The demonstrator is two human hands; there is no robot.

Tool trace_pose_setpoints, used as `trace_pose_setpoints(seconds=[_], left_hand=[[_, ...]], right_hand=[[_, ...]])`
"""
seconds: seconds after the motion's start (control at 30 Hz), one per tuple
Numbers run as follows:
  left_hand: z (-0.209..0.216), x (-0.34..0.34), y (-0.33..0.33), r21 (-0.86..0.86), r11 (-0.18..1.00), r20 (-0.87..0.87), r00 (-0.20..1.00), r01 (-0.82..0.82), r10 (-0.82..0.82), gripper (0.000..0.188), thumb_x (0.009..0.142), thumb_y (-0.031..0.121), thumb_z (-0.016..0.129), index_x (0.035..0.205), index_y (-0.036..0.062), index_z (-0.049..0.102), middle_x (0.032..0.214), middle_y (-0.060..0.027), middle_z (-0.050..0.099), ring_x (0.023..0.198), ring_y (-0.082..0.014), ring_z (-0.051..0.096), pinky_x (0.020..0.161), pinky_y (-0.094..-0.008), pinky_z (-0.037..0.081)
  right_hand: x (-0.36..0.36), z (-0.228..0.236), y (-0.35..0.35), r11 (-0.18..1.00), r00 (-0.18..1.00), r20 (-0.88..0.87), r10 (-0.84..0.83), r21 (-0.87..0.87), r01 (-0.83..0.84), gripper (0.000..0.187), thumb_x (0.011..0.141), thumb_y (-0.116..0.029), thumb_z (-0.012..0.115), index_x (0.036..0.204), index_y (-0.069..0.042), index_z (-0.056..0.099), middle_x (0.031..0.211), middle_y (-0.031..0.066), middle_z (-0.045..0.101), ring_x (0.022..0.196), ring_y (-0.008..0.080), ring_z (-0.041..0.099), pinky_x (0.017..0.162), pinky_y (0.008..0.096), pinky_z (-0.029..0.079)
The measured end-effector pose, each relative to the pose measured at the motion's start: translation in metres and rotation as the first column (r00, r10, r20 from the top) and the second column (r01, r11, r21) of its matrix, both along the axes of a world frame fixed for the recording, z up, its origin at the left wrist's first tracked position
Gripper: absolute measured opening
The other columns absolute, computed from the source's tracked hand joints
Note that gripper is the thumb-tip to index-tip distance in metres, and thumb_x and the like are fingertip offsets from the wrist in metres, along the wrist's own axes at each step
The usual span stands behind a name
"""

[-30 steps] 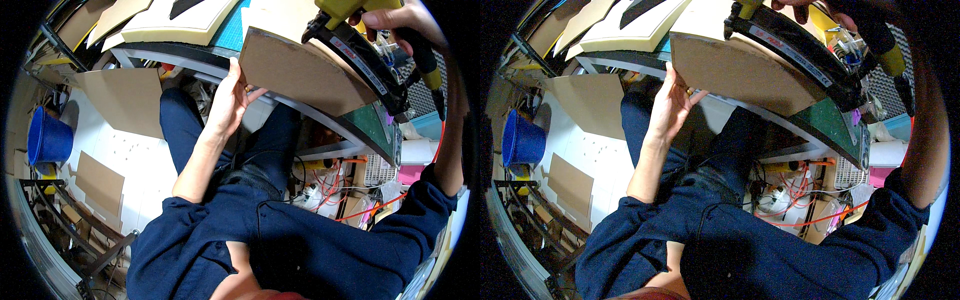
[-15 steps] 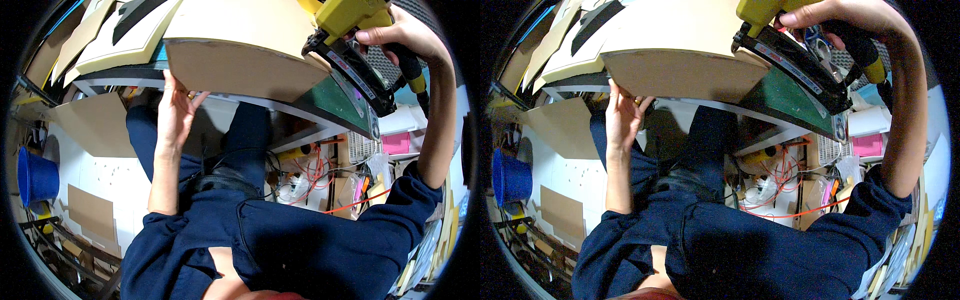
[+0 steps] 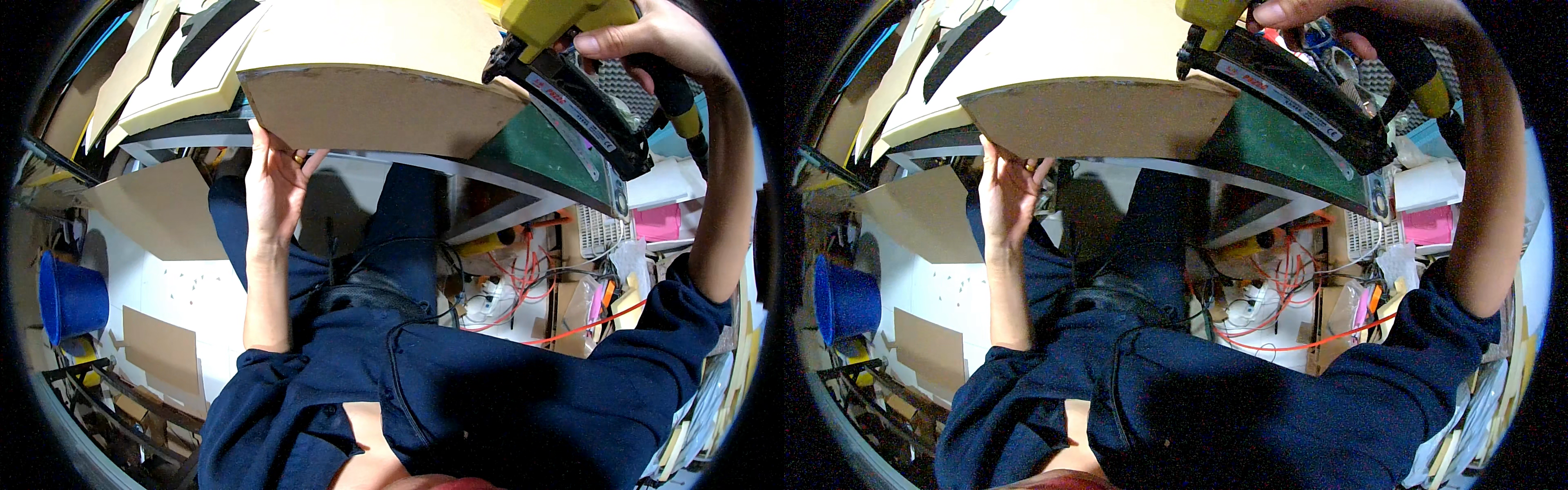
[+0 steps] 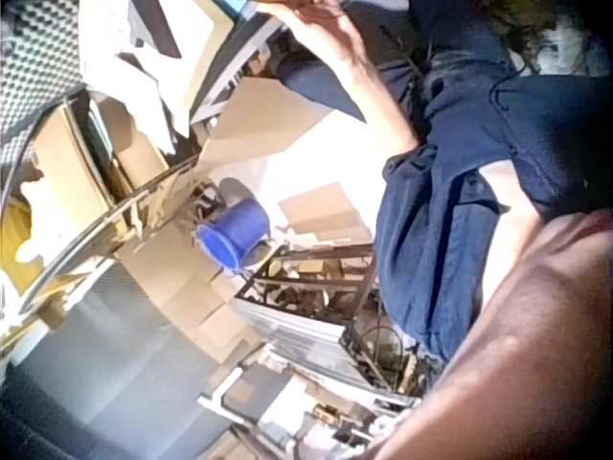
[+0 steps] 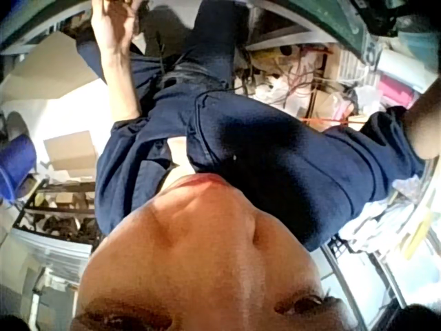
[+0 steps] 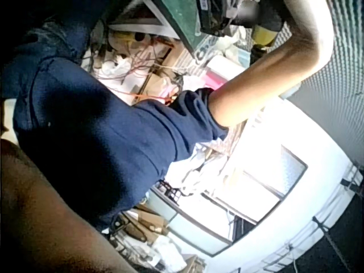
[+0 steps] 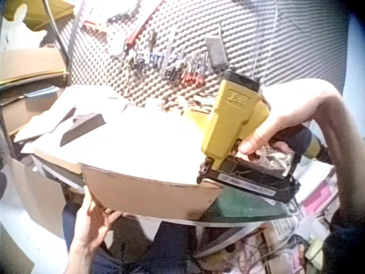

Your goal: The person assembles a rectangular cardboard box by attaching side panels to a base using a pneumatic nail gun. They then apply a white adhesive or sealant to the interior seams of the box using a brush.

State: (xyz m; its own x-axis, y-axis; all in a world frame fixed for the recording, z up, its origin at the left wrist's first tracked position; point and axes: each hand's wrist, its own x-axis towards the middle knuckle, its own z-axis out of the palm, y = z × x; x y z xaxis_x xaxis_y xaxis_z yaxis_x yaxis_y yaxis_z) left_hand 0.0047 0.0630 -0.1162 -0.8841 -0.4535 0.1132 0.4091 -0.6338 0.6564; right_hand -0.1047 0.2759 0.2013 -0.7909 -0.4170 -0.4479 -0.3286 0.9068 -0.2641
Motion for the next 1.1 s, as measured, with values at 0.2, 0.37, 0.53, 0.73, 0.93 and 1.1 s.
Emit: trace_pose_setpoints(seconds=[0.2, 0.37, 0.53, 0.73, 0.93, 1.1], left_hand=[[0.0031, -0.0003, 0.003, -0.007, 1.0, 0.0, 1.0, -0.009, 0.009, 0.044, 0.099, 0.042, 0.031, 0.124, 0.0085, 0.045, 0.113, -0.0115, 0.058, 0.104, -0.0176, 0.059, 0.093, -0.043, 0.049], [0.0006, -0.0009, 0.0027, -0.01, 1.0, -0.012, 1.0, -0.007, 0.007, 0.044, 0.099, 0.041, 0.032, 0.124, 0.0074, 0.044, 0.113, -0.0116, 0.057, 0.102, -0.0171, 0.06, 0.09, -0.0414, 0.052], [0.0011, -0.0004, 0.0018, -0.076, 0.997, 0.021, 1.0, -0.007, 0.009, 0.061, 0.096, 0.05, 0.032, 0.137, 0.0041, 0.032, 0.134, -0.0181, 0.042, 0.119, -0.0256, 0.048, 0.102, -0.0435, 0.04], [0.0011, 0.0001, 0.0025, -0.064, 0.998, 0.017, 1.0, -0.005, 0.006, 0.057, 0.097, 0.048, 0.032, 0.133, 0.0044, 0.035, 0.127, -0.0166, 0.047, 0.114, -0.0226, 0.052, 0.098, -0.0427, 0.044], [0.003, -0.0013, 0.0042, -0.004, 1.0, -0.015, 1.0, -0.025, 0.025, 0.048, 0.098, 0.042, 0.034, 0.125, 0.0046, 0.043, 0.116, -0.0143, 0.056, 0.103, -0.0185, 0.06, 0.089, -0.0414, 0.053], [-0.0001, 0.0002, 0.0019, -0.065, 0.998, 0.037, 0.999, -0.009, 0.012, 0.059, 0.096, 0.05, 0.033, 0.134, 0.0045, 0.036, 0.13, -0.015, 0.047, 0.117, -0.022, 0.05, 0.103, -0.0438, 0.038]], right_hand=[[0.0027, -0.0045, -0.0019, 0.997, 0.988, -0.143, 0.064, 0.054, -0.057, 0.037, 0.077, -0.021, 0.074, 0.101, 0.005, 0.063, 0.074, 0.0074, 0.065, 0.048, 0.0081, 0.055, 0.043, 0.0194, 0.045], [-0.003, -0.0041, 0.0002, 0.998, 0.995, -0.074, 0.066, 0.015, -0.065, 0.038, 0.077, -0.019, 0.074, 0.104, 0.006, 0.062, 0.075, 0.008, 0.065, 0.048, 0.0078, 0.055, 0.042, 0.019, 0.046], [-0.0014, -0.0056, -0.0034, 0.996, 0.993, -0.091, 0.075, 0.045, -0.071, 0.037, 0.078, -0.018, 0.073, 0.103, 0.006, 0.061, 0.075, 0.0079, 0.065, 0.048, 0.0077, 0.056, 0.042, 0.0189, 0.046], [-0.0033, -0.0014, -0.0021, 0.999, 0.999, -0.014, 0.05, 0.006, -0.05, 0.035, 0.077, -0.02, 0.074, 0.099, 0.005, 0.063, 0.074, 0.0073, 0.065, 0.048, 0.008, 0.055, 0.042, 0.0186, 0.045], [-0.0031, -0.0027, -0.0005, 1.0, 0.999, -0.041, 0.004, 0.002, -0.004, 0.035, 0.077, -0.021, 0.074, 0.098, 0.004, 0.064, 0.075, 0.0069, 0.066, 0.048, 0.0076, 0.054, 0.042, 0.0187, 0.044], [0.0045, -0.0017, -0.004, 1.0, 0.999, -0.045, -0.019, -0.004, 0.019, 0.034, 0.077, -0.023, 0.074, 0.096, 0.004, 0.064, 0.075, 0.0064, 0.065, 0.049, 0.0075, 0.054, 0.043, 0.0188, 0.043]])
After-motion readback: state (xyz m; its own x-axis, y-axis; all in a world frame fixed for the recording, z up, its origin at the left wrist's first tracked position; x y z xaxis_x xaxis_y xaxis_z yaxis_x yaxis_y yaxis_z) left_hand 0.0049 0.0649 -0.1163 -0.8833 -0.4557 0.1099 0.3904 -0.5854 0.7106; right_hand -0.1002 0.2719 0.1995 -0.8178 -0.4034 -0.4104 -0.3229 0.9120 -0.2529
